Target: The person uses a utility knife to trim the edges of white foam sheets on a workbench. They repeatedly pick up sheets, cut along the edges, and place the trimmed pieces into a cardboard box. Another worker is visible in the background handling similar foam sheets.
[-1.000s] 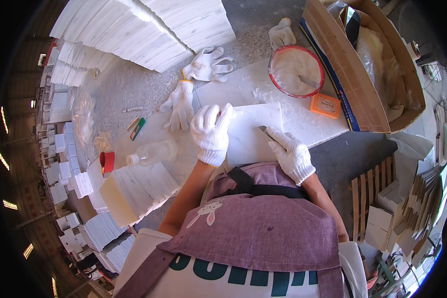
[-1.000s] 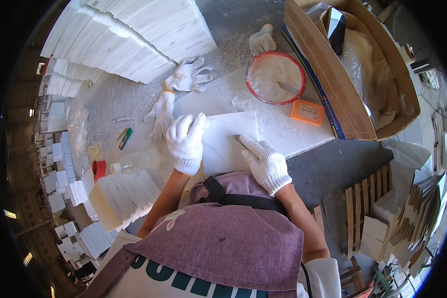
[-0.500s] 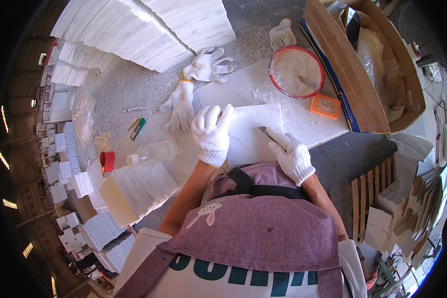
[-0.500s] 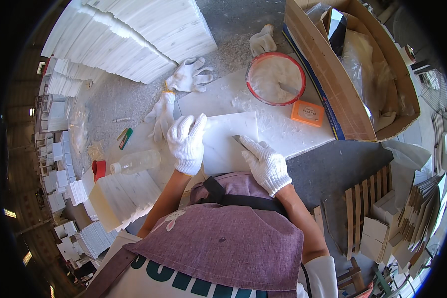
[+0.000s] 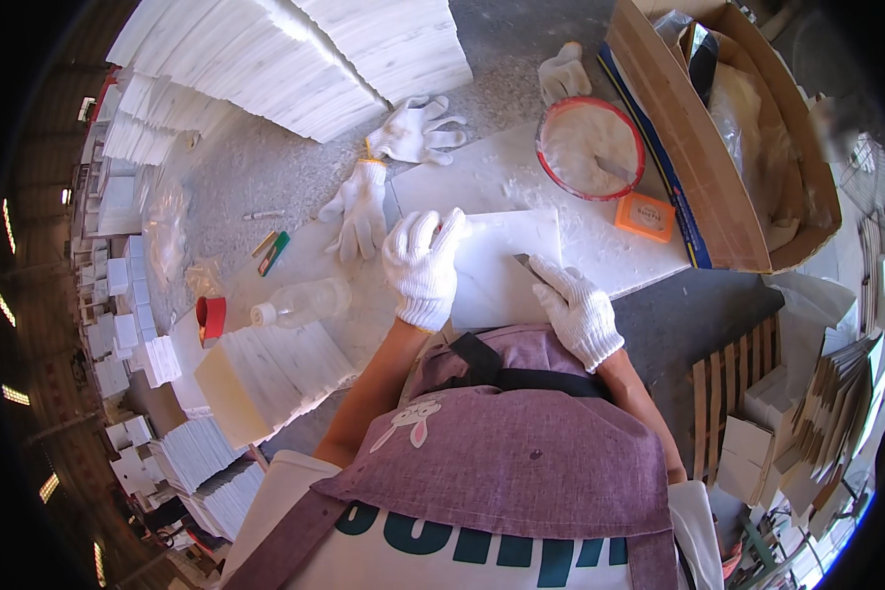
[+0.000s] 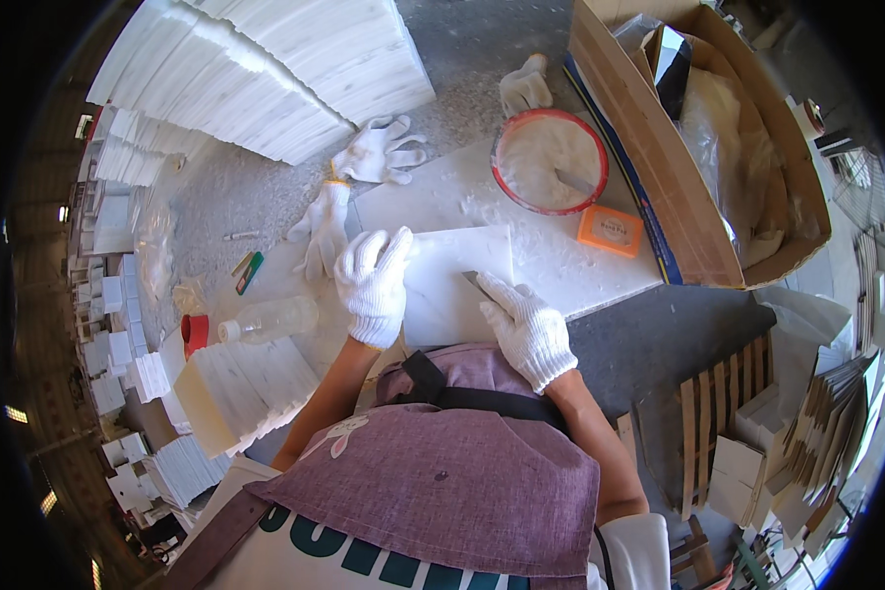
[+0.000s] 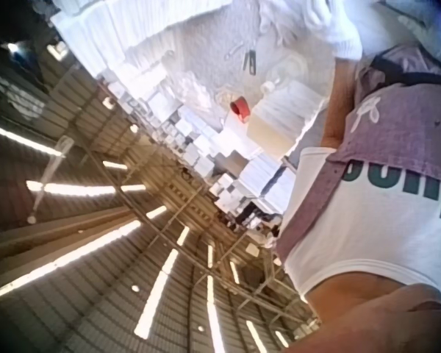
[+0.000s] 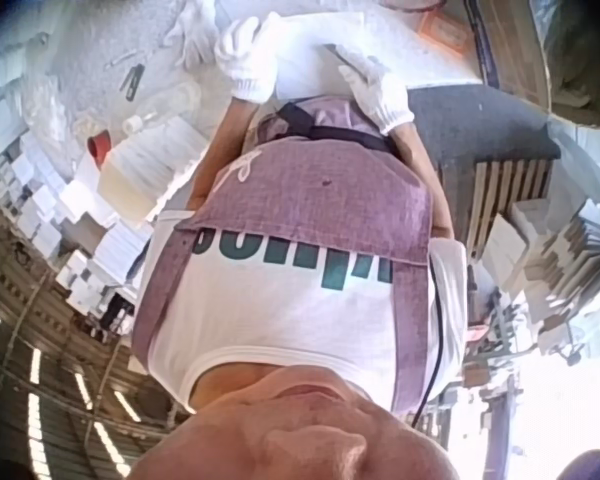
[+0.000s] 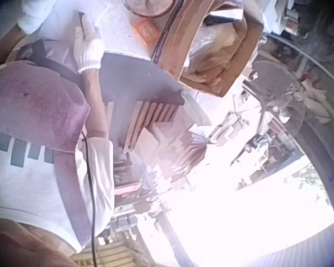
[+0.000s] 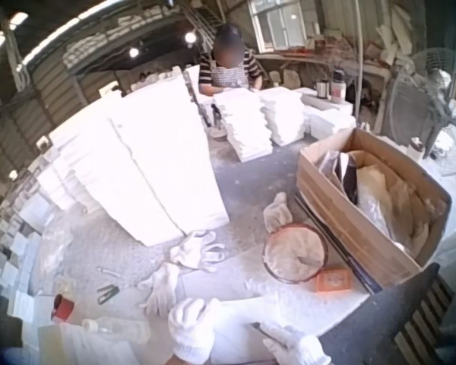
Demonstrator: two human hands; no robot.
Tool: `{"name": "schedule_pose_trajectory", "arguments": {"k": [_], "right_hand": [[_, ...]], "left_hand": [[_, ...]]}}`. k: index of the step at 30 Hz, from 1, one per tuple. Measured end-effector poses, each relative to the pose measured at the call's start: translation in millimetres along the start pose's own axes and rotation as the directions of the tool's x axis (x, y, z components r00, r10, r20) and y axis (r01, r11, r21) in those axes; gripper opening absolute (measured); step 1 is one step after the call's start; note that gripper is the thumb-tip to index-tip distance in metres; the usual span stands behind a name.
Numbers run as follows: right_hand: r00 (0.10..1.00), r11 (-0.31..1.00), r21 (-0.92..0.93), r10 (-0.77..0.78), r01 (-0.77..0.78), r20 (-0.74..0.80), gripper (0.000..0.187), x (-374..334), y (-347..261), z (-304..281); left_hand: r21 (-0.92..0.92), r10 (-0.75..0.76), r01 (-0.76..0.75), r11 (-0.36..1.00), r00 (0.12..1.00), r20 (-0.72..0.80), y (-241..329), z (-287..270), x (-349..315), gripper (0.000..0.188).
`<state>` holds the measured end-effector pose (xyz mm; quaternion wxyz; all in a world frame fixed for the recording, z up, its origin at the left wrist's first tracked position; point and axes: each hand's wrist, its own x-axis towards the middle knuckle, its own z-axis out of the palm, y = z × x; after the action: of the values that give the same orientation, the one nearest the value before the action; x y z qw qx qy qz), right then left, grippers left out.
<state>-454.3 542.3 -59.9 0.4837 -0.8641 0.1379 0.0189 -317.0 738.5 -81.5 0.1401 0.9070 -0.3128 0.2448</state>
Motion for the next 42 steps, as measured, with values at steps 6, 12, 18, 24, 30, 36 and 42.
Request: {"name": "schedule_pose_trajectory", "arguments": {"k": [6, 12, 18, 24, 30, 36, 42], "right_hand": [[0.999, 0.997, 0.064, -0.051, 0.052, -0.012, 0.040, -2, 5, 1], [0.995, 0.990, 0.116, -0.077, 0.083, -0.061, 0.042, -1, 3, -6], [0.998, 0.977, 0.211, -0.025, 0.036, -0.053, 0.043, 9, -4, -6], [0.997, 0.921, 0.384, 0.077, -0.066, -0.014, 0.057, 8, 23, 11], [0.989, 0.926, 0.351, -0.147, 0.135, 0.008, 0.047, 9, -20, 14], [0.995, 0.922, 0.382, -0.085, 0.059, 0.053, 0.058, 11, -29, 4], [0.991, 0.894, 0.429, -0.125, 0.130, -0.040, 0.057, 22, 23, 17]], "left_hand": [[-0.382, -0.315, 0.288, 0.878, 0.949, -0.010, -9, 2, -5, 0.037], [-0.697, -0.622, 0.579, 0.422, 0.744, 0.242, -50, 46, -13, 0.033], [-0.727, -0.558, 0.526, 0.442, 0.795, 0.237, -70, 98, 6, 0.015], [-0.289, -0.487, 0.468, 0.835, 0.873, 0.008, -65, 87, 9, 0.012], [-0.364, -0.512, 0.467, 0.806, 0.859, -0.030, -61, 78, 8, 0.028], [-0.388, -0.529, 0.464, 0.796, 0.845, -0.073, -55, 61, 12, 0.033], [-0.276, -0.555, 0.546, 0.791, 0.830, 0.052, -55, 52, 12, 0.038]]}}
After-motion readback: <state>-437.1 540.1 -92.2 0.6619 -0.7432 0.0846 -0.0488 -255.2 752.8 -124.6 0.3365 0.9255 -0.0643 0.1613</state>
